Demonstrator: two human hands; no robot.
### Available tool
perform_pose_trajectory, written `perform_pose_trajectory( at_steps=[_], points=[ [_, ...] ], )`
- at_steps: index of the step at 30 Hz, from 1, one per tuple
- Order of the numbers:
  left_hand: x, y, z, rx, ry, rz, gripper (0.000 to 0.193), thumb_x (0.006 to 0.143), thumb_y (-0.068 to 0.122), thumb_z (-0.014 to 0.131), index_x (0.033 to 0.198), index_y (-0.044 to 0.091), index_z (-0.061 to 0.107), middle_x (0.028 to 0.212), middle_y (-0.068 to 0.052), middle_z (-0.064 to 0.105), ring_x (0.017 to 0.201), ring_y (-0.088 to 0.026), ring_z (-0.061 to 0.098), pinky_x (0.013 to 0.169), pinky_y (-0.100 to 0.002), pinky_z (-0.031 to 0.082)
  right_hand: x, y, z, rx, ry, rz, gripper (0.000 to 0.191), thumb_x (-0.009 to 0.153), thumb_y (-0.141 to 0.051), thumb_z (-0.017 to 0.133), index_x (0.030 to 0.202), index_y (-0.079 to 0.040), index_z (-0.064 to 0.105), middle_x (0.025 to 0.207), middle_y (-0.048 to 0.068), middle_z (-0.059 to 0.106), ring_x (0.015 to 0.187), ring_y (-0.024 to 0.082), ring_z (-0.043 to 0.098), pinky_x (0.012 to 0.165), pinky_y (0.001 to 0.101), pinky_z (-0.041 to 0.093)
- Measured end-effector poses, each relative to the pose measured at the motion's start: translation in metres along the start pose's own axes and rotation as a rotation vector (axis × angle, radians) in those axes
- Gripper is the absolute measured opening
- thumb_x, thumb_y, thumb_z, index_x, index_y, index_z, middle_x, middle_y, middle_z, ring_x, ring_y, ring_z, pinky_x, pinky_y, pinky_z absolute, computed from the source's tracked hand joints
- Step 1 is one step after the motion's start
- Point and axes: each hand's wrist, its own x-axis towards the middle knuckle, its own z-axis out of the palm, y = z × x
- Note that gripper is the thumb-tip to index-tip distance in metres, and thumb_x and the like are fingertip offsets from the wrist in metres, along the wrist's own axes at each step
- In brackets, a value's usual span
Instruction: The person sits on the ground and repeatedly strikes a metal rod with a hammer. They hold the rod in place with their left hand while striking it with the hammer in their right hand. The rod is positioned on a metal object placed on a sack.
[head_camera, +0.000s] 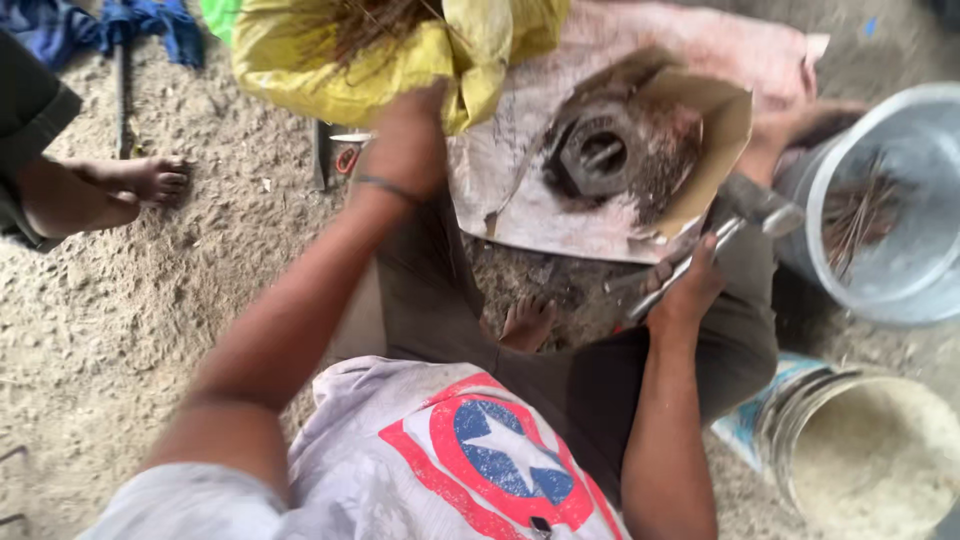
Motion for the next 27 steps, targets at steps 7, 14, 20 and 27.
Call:
perform_pose_trajectory(
  at_steps=[7, 14, 20, 27],
  points=[
    [0.073, -0.064, -0.112, 0.319, -0.161, -0.346, 0.032, 0.089, 0.015, 0.065, 0.119, 0.009, 0.069, 0.114, -0.023, 0.070, 0.108, -0.042, 0.065, 0.090, -0.051, 0.054, -0.012, -0.025, 0.019, -0.080, -0.130, -0.193, 0.025, 0.105, -0.027, 0.065, 0.097, -0.006, 0.054, 0.068, 0.002, 0.051, 0.049, 0.013, 0.048, 0.043, 0.0314, 0.039],
    [0.147, 0.020, -0.156, 0.029, 0.596, 0.305, 0.069, 0.094, 0.009, 0.077, 0.153, 0.010, 0.043, 0.128, -0.023, 0.066, 0.113, -0.043, 0.068, 0.094, -0.052, 0.059, -0.031, -0.041, 0.020, -0.128, -0.175, -0.509, 0.024, 0.108, -0.011, 0.065, 0.089, -0.004, 0.053, 0.067, 0.004, 0.052, 0.054, 0.014, 0.048, 0.050, 0.0313, 0.039],
    [0.154, 0.114, -0.196, -1.625, -0.668, 0.267, 0.059, 0.102, 0.030, 0.058, 0.144, -0.012, 0.056, 0.144, -0.026, 0.065, 0.085, -0.024, 0.077, 0.069, -0.038, 0.064, -0.006, -0.031, -0.012, 0.225, -0.086, -0.309, 0.016, 0.100, -0.011, 0.068, 0.093, -0.016, 0.055, 0.066, 0.001, 0.051, 0.054, 0.013, 0.047, 0.054, 0.0337, 0.044],
    [0.172, 0.236, -0.010, -0.830, -0.600, 0.344, 0.034, 0.100, 0.024, 0.068, 0.124, 0.001, 0.067, 0.097, -0.014, 0.077, 0.073, -0.019, 0.076, 0.059, -0.034, 0.064, 0.033, -0.040, -0.066, 0.597, 0.145, 0.272, 0.028, 0.100, -0.037, 0.054, 0.116, -0.016, 0.065, 0.089, 0.007, 0.072, 0.074, 0.022, 0.069, 0.064, 0.0410, 0.058]
  ],
)
